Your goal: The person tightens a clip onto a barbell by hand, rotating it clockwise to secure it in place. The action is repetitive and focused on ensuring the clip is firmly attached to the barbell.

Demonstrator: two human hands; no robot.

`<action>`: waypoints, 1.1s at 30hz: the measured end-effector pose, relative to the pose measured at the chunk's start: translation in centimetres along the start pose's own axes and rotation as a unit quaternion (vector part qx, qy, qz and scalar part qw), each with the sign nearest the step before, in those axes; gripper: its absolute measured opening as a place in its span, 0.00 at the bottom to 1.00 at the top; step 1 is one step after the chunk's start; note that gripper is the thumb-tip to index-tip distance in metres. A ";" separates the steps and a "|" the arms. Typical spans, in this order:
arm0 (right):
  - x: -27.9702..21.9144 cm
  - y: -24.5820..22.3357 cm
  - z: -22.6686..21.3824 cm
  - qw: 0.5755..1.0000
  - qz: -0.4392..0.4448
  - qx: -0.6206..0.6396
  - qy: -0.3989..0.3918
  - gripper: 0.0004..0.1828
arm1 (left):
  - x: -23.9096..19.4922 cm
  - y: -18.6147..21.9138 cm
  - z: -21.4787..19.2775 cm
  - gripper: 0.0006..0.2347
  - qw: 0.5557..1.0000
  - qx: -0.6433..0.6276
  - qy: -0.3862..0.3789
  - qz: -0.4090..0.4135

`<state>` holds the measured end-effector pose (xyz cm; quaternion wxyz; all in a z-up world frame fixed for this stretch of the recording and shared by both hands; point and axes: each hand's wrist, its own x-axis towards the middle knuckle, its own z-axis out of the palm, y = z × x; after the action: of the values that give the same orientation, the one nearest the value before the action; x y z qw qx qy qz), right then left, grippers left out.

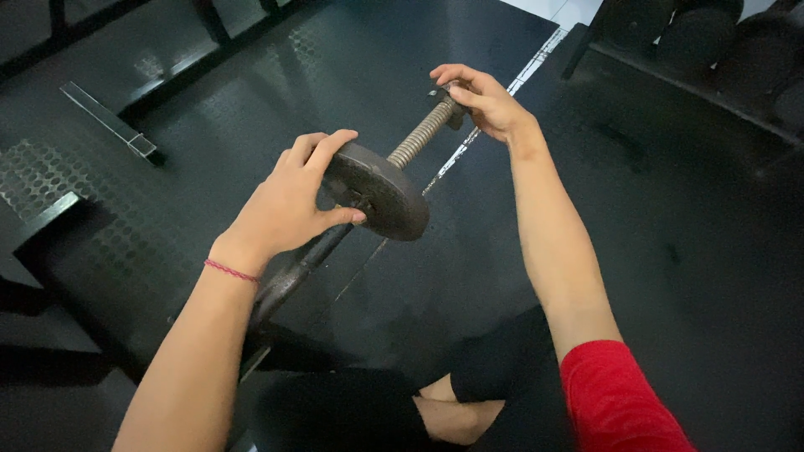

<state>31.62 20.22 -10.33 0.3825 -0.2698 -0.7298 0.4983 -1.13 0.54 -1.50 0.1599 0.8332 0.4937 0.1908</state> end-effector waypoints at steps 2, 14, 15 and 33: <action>-0.1 -0.2 -0.2 1.000 -0.003 0.016 -0.015 0.15 | -0.1 0.4 -0.2 0.38 1.000 0.003 -0.003 -0.004; 0.2 -0.4 0.5 0.999 0.004 -0.042 0.026 0.06 | 0.0 -0.2 0.6 0.37 0.984 0.083 0.055 0.150; 0.4 -0.2 0.4 0.998 0.002 -0.048 0.031 0.05 | 0.0 -0.1 0.4 0.36 0.985 0.097 0.055 0.132; -0.1 1.9 0.0 0.991 -0.068 0.108 0.033 0.07 | 1.7 1.6 -2.8 0.33 0.988 0.096 -0.058 0.107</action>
<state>31.75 20.83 -12.10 0.4661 -0.1925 -0.6753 0.5382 -0.46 1.55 2.01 0.0862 0.9023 0.4080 0.1095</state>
